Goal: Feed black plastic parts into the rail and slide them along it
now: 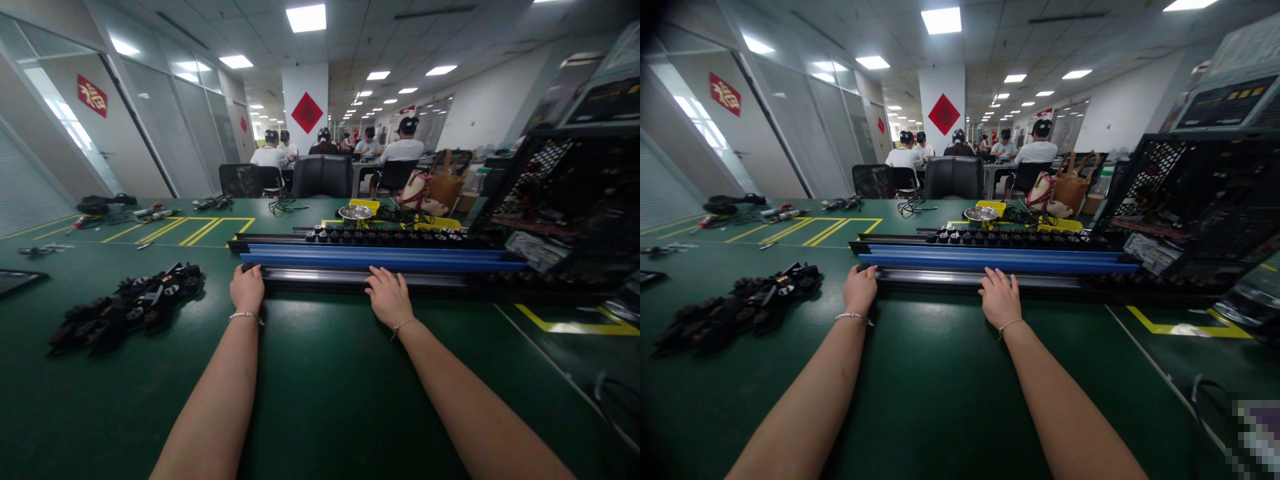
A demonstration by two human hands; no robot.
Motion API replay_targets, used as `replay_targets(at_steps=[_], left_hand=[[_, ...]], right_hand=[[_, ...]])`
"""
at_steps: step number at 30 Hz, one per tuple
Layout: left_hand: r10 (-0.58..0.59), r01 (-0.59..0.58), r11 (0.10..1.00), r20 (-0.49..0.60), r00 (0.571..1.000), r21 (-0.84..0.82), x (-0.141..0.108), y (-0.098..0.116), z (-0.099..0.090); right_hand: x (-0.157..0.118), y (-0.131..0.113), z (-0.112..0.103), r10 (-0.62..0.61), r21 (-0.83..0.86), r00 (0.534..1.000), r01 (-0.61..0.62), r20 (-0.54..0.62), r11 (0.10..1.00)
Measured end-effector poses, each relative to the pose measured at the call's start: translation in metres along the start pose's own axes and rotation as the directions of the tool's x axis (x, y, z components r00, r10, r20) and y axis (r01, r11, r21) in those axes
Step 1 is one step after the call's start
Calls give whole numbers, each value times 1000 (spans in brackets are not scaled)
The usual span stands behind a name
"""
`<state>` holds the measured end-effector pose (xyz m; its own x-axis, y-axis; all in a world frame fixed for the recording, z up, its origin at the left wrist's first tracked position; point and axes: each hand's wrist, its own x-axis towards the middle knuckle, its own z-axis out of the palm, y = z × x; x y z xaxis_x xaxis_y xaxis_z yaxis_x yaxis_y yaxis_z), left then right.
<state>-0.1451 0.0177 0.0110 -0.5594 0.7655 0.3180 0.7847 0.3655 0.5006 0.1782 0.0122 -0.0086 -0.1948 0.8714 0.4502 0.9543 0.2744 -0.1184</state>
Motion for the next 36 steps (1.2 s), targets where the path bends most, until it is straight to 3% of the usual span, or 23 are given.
replay_targets(at_steps=[9, 15, 18, 21, 24, 26, 28, 31, 34, 36], left_hand=[[-25, 25, 1000, 3, 1000, -13, 17, -20, -10], [-64, 64, 998, -36, 997, 12, 31, -36, -38], [-81, 91, 992, -112, 990, 86, 43, -45, -57], [-214, 236, 964, -171, 962, 121, 55, -59, -77], [-318, 338, 927, -142, 937, 161, 62, -78, -93], [-352, 368, 912, -112, 929, 183, 63, -90, -101], [-376, 382, 900, -71, 924, 209, 63, -101, -104], [-417, 398, 870, 6, 909, 291, 62, -113, -104], [-461, 418, 848, 65, 885, 325, 63, -119, -99], [-490, 444, 842, 90, 867, 308, 65, -121, -95]], right_hand=[[0, 0, 0, -8, -10, 1000, 8, -5, 1000], [-1, 0, -1, -4, -1, 1000, 4, -9, 1000], [-2, 0, -1, -4, 3, 1000, 4, -13, 1000], [-2, -1, 0, -6, 31, 1000, 7, -30, 999], [1, 3, -3, 19, 106, 997, -12, -71, 994], [4, 13, -9, 104, 159, 984, -82, -142, 984], [6, 32, -17, 259, 197, 923, -208, -283, 958], [2, 68, -29, 499, 248, 740, -433, -452, 867], [-8, 95, -34, 686, 302, 584, -623, -434, 721], [-13, 103, -35, 741, 314, 552, -677, -382, 666]])
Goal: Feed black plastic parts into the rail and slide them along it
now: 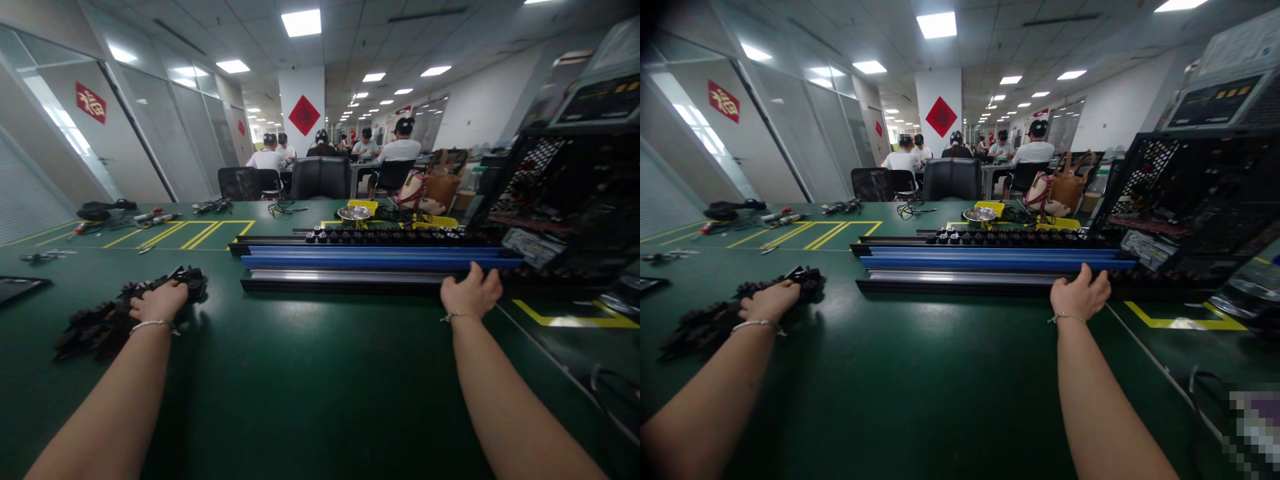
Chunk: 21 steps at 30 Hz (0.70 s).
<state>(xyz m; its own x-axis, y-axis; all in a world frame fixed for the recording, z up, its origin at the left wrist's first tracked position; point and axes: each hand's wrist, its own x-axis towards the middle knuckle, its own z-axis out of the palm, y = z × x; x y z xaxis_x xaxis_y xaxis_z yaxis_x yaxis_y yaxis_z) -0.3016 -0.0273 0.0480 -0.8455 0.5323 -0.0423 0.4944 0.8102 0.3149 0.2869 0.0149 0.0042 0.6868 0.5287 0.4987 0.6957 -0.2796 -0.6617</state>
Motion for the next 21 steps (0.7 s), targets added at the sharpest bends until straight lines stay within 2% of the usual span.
replay_targets(at_steps=[3, 5, 7, 9, 11, 13, 16, 18, 19, 21], left_hand=[[-39, 39, 998, 12, 999, -46, 1, 3, 3], [-46, 43, 997, -57, 997, -67, -3, 7, 4], [5, -19, 997, -189, 982, -74, -12, 14, 3], [125, -156, 984, -294, 948, -85, -28, 25, 4], [322, -363, 930, -349, 880, -59, -50, 42, 9], [507, -543, 840, -338, 793, -13, -79, 64, 19], [718, -742, 671, -264, 644, 12, -127, 100, 45], [807, -822, 570, -176, 563, -15, -158, 121, 66], [829, -838, 543, -128, 544, -48, -172, 129, 75], [836, -837, 539, -66, 545, -88, -192, 139, 89]], right_hand=[[1, 3, -1, 42, -31, 997, -40, 69, 999], [2, 4, 0, 75, -45, 993, -71, 92, 996], [5, 6, 2, 102, -51, 990, -97, 99, 994], [8, 10, 4, 99, -54, 990, -93, 104, 994], [10, 15, 7, 71, -54, 993, -66, 97, 996], [11, 17, 9, 53, -50, 995, -49, 83, 998], [10, 16, 7, 58, -52, 995, -54, 79, 997], [9, 14, 5, 81, -61, 993, -76, 89, 995], [9, 12, 4, 94, -65, 991, -88, 94, 994], [9, 11, 3, 108, -64, 989, -102, 96, 993]])
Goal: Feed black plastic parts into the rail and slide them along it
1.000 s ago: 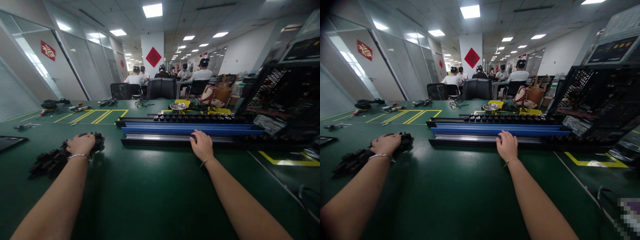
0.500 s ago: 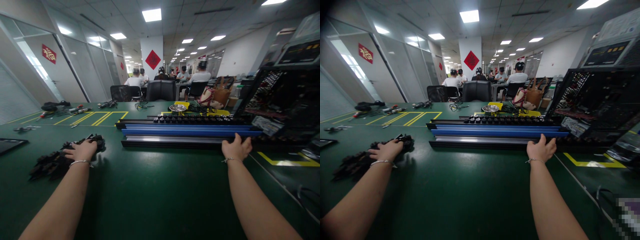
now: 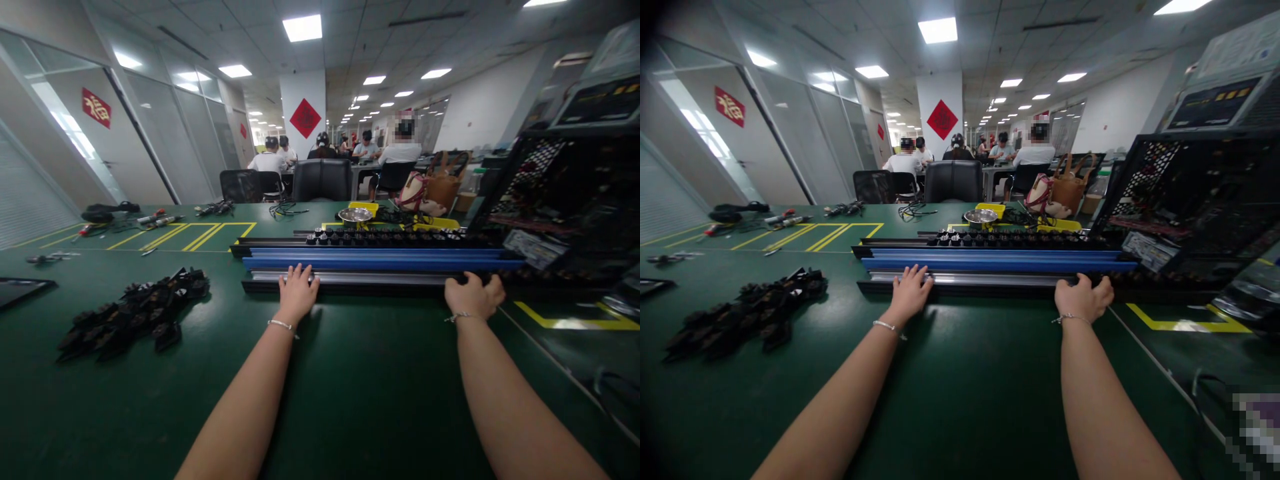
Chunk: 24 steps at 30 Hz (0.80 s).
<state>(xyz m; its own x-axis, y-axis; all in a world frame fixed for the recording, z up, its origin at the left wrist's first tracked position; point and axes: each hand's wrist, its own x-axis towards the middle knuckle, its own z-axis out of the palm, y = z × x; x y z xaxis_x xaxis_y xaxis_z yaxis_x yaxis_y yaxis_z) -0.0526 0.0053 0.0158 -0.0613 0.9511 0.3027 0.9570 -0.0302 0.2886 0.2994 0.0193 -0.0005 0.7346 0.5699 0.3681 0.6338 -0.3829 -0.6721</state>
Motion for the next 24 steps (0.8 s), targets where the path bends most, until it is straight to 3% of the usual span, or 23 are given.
replay_targets(at_steps=[3, 11, 24], left_hand=[[-10, 11, 1000, -30, 999, 23, -4, 12, 10], [102, -99, 993, -44, 994, 59, -9, -1, 7], [121, -117, 991, -63, 991, 63, -10, -3, 9]], right_hand=[[0, 0, 1, -15, 19, 999, 16, -33, 1000], [5, 6, 8, -46, 12, 998, 46, -40, 999], [9, 10, 1, -11, -26, 1000, 10, -7, 1000]])
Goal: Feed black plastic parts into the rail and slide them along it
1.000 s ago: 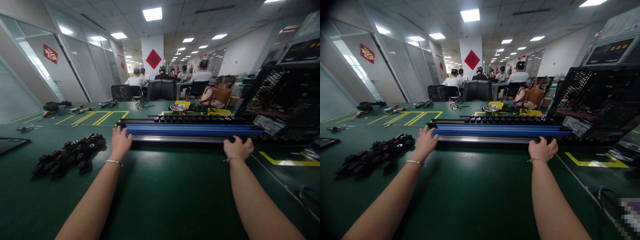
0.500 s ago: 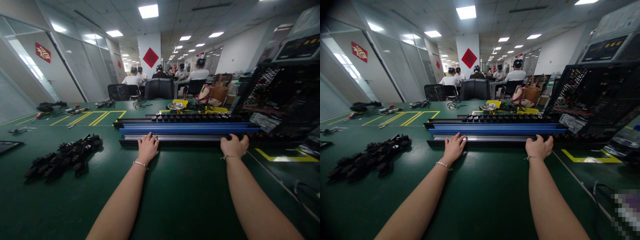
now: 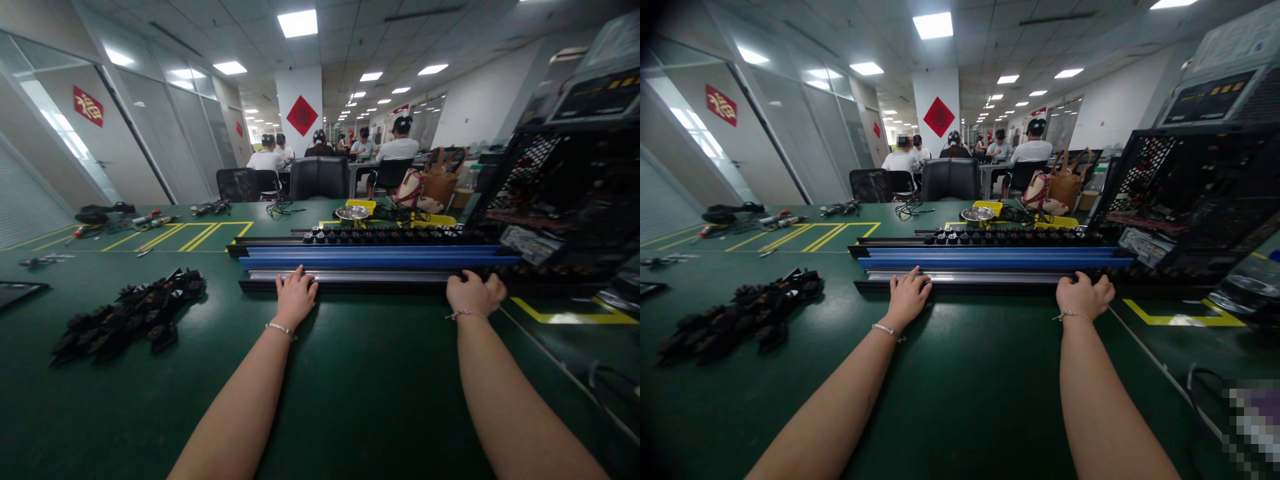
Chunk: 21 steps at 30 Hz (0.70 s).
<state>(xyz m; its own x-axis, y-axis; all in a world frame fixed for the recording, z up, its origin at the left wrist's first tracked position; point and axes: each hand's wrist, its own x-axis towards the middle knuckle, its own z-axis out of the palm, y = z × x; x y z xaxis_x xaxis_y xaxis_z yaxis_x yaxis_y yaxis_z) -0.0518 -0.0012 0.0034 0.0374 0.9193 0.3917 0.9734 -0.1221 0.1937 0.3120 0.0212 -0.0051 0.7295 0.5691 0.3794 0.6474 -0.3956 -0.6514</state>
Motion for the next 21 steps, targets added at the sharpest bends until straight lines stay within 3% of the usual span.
replay_targets(at_steps=[10, 21], left_hand=[[-21, 21, 1000, 14, 1000, -4, 0, 1, 0], [-24, 24, 1000, 2, 1000, -2, -1, 2, -1]], right_hand=[[6, 5, 7, 4, 37, 999, -3, -49, 999], [-4, -8, 0, -3, 93, 999, 7, -52, 996]])
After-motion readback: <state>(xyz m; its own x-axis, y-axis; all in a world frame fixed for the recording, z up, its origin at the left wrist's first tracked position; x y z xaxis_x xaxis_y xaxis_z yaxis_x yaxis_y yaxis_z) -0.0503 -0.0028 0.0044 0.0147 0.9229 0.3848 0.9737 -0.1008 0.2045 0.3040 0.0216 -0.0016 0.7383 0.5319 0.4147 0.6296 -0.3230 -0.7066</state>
